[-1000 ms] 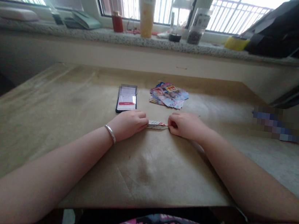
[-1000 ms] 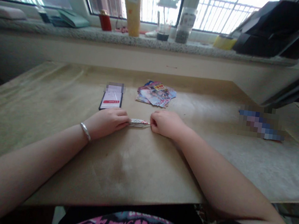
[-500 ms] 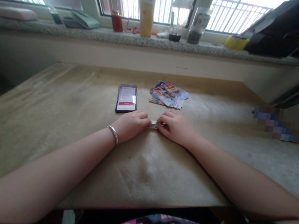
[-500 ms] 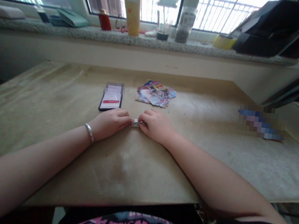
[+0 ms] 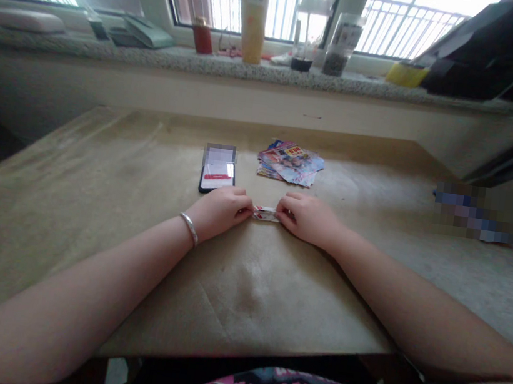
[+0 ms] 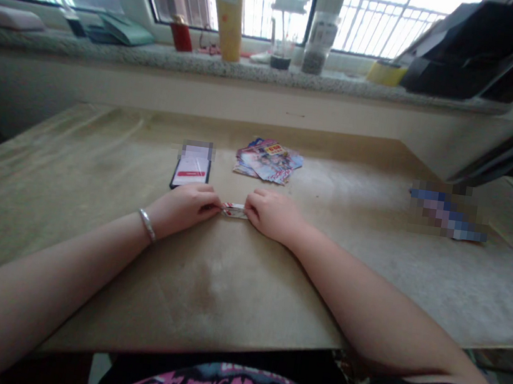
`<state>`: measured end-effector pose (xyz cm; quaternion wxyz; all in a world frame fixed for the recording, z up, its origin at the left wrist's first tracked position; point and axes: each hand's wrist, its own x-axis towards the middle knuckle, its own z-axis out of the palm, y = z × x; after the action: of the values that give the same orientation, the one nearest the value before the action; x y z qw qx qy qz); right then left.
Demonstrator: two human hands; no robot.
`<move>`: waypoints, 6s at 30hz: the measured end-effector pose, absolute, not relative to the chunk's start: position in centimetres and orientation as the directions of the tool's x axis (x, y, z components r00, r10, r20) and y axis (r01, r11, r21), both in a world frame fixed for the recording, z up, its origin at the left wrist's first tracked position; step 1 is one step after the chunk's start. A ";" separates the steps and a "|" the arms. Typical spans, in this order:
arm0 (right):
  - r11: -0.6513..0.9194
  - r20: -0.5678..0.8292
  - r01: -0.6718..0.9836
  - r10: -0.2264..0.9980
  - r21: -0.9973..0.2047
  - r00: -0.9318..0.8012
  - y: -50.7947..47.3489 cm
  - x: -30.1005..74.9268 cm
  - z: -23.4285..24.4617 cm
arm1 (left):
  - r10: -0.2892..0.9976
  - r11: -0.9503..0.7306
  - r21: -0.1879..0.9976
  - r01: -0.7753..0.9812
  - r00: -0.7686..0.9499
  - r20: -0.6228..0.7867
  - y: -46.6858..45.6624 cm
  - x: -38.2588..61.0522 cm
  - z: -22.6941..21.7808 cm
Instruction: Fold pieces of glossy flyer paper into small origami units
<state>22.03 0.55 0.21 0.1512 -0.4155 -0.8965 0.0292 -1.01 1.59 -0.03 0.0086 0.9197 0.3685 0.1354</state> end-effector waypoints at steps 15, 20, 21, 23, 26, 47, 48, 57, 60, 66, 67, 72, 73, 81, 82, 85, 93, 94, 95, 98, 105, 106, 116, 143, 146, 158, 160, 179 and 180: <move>0.624 0.290 0.705 0.781 -0.338 -0.553 0.8 22.2 -0.4 | 0.632 -0.761 0.119 0.637 0.689 0.355 0.8 -0.3 -0.1; 0.557 0.254 0.637 0.824 -0.533 -0.507 0.7 21.8 -0.5 | 0.611 -0.790 0.233 0.567 0.692 0.385 0.8 -0.3 -0.4; 0.520 0.236 0.621 0.843 -0.586 -0.483 0.6 21.8 -0.5 | 0.610 -0.792 0.265 0.550 0.694 0.383 0.8 -0.3 -0.4; 0.445 0.191 0.572 0.873 -0.689 -0.449 0.5 21.7 -0.5 | 0.618 -0.784 0.346 0.515 0.694 0.370 0.8 -0.5 -0.3; 0.366 0.128 0.469 0.876 -0.804 -0.464 0.6 21.7 -0.5 | 0.625 -0.762 0.458 0.457 0.705 0.335 0.8 -0.8 0.1; 0.502 0.239 0.568 0.847 -0.652 -0.474 0.6 21.2 -0.7 | 0.679 -0.733 0.369 0.571 0.636 0.366 1.3 -0.2 -0.6; 0.536 0.267 0.578 0.832 -0.616 -0.486 0.7 21.2 -0.7 | 0.680 -0.733 0.361 0.577 0.637 0.363 1.4 -0.2 -0.7; 0.645 0.422 0.651 0.761 -0.401 -0.493 0.9 20.8 -1.3 | 0.679 -0.734 0.319 0.599 0.640 0.360 2.1 0.0 -1.2; 0.650 0.403 0.690 0.752 -0.318 -0.522 0.6 20.7 -1.2 | 0.649 -0.760 0.289 0.582 0.662 0.375 2.0 0.0 -1.1; 0.663 0.355 0.721 0.735 -0.202 -0.577 0.3 20.4 -0.9 | 0.556 -0.828 0.173 0.533 0.740 0.379 1.5 0.1 -0.8; 0.668 0.357 0.723 0.728 -0.178 -0.585 0.3 20.3 -0.8 | 0.550 -0.831 0.159 0.533 0.745 0.377 1.5 0.1 -0.7; 0.693 0.336 0.720 0.687 -0.036 -0.644 -0.2 20.3 -0.4 | 0.535 -0.836 0.110 0.537 0.754 0.381 1.3 0.3 -0.5; 0.695 0.330 0.719 0.682 -0.016 -0.653 -0.2 20.3 -0.3 | 0.534 -0.836 0.103 0.539 0.755 0.381 1.2 0.3 -0.4; 0.669 0.328 0.743 0.705 -0.016 -0.628 -0.6 20.0 -0.3 | 0.534 -0.835 0.108 0.539 0.748 0.393 1.3 0.3 -0.5; 0.662 0.328 0.749 0.712 -0.022 -0.620 -0.6 19.9 -0.4 | 0.536 -0.834 0.111 0.540 0.747 0.394 1.3 0.3 -0.5; 0.649 0.338 0.760 0.720 -0.020 -0.606 -0.5 19.8 -0.4 | 0.532 -0.837 0.113 0.535 0.749 0.394 1.3 0.3 -0.5; 0.703 0.349 0.692 0.615 0.164 -0.707 0.4 20.3 -0.1 | 0.529 -0.835 0.084 0.544 0.752 0.393 1.2 0.3 -0.3; 0.715 0.346 0.680 0.604 0.162 -0.718 0.4 20.5 -0.1 | 0.527 -0.837 0.076 0.543 0.758 0.384 1.1 0.3 -0.2; 0.725 0.340 0.671 0.599 0.154 -0.725 0.5 20.6 0.0 | 0.525 -0.837 0.068 0.542 0.764 0.374 1.0 0.3 -0.1; 0.747 0.311 0.658 0.604 0.100 -0.733 0.3 20.9 0.1 | 0.531 -0.833 0.050 0.551 0.770 0.352 0.8 0.2 0.1; 0.742 0.257 0.664 0.627 0.090 -0.736 -0.3 21.1 0.5 | 0.541 -0.835 0.102 0.541 0.772 0.335 0.9 0.0 0.2; 0.735 0.253 0.670 0.632 0.105 -0.733 -0.4 21.1 0.5 | 0.542 -0.835 0.109 0.540 0.772 0.332 1.0 0.0 0.2; 0.818 0.346 0.573 0.522 0.056 -0.779 0.9 22.1 -0.3 | 0.537 -0.843 0.162 0.513 0.777 0.330 0.7 -0.2 0.0; 0.861 0.325 0.501 0.451 0.087 -0.831 1.0 21.7 0.0 | 0.492 -0.861 0.011 0.509 0.825 0.280 0.8 0.0 0.9; 0.870 0.305 0.488 0.448 0.067 -0.841 1.0 22.0 0.1 | 0.494 -0.861 0.027 0.508 0.824 0.278 0.8 -0.2 0.8; 0.809 0.272 0.574 0.528 0.127 -0.804 0.5 22.4 0.4 | 0.479 -0.876 0.107 0.470 0.829 0.288 0.9 -0.5 0.5; 0.799 0.283 0.595 0.552 0.090 -0.784 0.6 22.5 0.3 | 0.489 -0.872 0.119 0.475 0.827 0.278 0.9 -0.6 0.6; 0.698 0.321 0.669 0.713 -0.254 -0.623 1.3 22.0 -1.0 | 0.577 -0.816 0.129 0.564 0.776 0.253 0.4 0.1 0.4; 0.690 0.314 0.678 0.722 -0.254 -0.617 1.4 22.0 -1.0 | 0.592 -0.805 0.128 0.580 0.766 0.252 0.3 0.2 0.4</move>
<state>21.98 1.37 -1.02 0.1986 -0.3901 -0.8974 0.0551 0.19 0.34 0.40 0.0214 0.9394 0.3117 0.1412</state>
